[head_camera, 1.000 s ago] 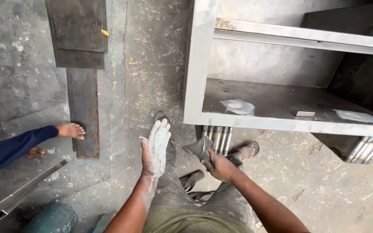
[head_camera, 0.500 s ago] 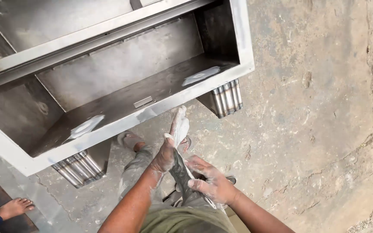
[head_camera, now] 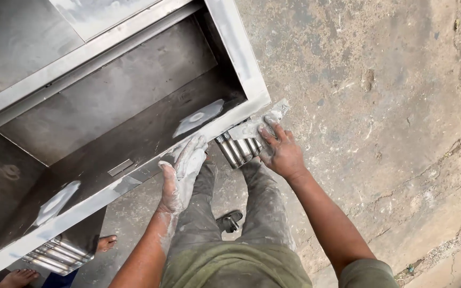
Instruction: Applying putty/filler to the joints and surfaces of a metal cabinet using a putty knife.
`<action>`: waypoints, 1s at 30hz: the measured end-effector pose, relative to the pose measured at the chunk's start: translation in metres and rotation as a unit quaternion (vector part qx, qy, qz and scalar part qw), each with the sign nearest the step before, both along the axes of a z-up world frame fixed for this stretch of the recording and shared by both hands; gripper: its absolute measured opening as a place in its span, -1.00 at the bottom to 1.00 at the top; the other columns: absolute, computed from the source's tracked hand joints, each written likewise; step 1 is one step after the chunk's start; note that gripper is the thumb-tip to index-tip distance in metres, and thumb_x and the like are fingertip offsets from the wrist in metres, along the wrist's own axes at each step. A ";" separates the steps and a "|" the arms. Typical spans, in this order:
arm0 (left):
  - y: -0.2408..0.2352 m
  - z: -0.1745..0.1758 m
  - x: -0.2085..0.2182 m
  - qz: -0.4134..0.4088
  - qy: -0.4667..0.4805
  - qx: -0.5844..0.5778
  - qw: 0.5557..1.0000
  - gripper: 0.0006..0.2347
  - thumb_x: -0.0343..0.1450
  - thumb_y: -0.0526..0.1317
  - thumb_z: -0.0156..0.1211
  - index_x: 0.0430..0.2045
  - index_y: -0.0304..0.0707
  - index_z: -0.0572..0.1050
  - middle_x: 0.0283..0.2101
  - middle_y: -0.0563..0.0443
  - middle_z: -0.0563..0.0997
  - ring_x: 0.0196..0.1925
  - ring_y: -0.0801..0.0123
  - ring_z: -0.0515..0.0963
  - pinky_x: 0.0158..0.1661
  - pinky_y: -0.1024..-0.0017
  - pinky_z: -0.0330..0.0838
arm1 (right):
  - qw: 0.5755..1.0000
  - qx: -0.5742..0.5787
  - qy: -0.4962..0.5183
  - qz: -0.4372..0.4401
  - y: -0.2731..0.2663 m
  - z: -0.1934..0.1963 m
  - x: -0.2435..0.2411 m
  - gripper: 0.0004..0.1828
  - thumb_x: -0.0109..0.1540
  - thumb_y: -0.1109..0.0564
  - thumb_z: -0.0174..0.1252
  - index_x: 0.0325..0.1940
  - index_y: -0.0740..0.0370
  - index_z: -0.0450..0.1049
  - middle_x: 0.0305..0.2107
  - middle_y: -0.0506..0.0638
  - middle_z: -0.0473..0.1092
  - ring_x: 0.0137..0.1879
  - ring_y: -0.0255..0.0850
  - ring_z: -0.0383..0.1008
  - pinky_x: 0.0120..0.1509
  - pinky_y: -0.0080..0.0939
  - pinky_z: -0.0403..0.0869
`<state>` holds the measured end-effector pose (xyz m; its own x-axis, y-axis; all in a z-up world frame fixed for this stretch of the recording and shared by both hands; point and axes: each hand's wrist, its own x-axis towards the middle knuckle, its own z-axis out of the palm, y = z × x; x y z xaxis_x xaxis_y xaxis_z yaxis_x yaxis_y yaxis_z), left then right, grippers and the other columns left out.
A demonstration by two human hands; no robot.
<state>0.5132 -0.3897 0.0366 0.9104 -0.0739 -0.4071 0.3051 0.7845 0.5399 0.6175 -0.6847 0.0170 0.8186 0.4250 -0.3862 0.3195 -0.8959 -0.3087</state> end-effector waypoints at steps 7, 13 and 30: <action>-0.082 -0.016 -0.023 -0.018 0.084 -0.010 0.996 -0.08 0.42 0.46 -0.28 0.45 -0.46 0.01 0.53 -0.31 0.10 0.59 0.04 0.05 0.52 0.14 -0.17 | 0.999 -0.008 0.037 0.000 -0.028 -0.060 0.028 -0.29 0.13 -0.13 0.28 0.38 -0.12 0.39 0.43 -0.03 0.17 0.23 0.26 0.38 0.21 0.11 0.51; -0.119 -0.018 -0.022 0.108 0.082 -0.058 0.989 -0.12 0.44 0.40 -0.28 0.44 -0.49 0.05 0.52 -0.33 0.14 0.57 0.00 0.11 0.50 0.10 -0.12 | 0.970 -0.135 0.109 0.173 -0.032 -0.048 0.040 -0.13 0.14 -0.27 0.26 0.51 -0.10 0.23 0.46 0.09 0.04 0.26 0.48 0.25 0.24 0.31 0.42; -0.148 0.014 -0.077 0.391 0.156 -0.096 0.902 -0.03 0.35 0.44 -0.17 0.42 -0.52 0.00 0.53 -0.38 0.06 0.56 -0.14 0.05 0.48 -0.01 -0.17 | 0.977 0.023 -0.031 0.207 0.011 -0.076 -0.008 -0.16 0.21 -0.23 0.22 0.49 0.12 0.22 0.37 0.21 0.11 0.25 0.35 0.34 0.34 0.20 0.38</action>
<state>0.4357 -0.5379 0.0510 0.5586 0.4444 -0.7004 -0.2674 0.8958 0.3551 0.6092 -0.6734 -0.0587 0.5939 0.7413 -0.3127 0.6718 -0.6708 -0.3144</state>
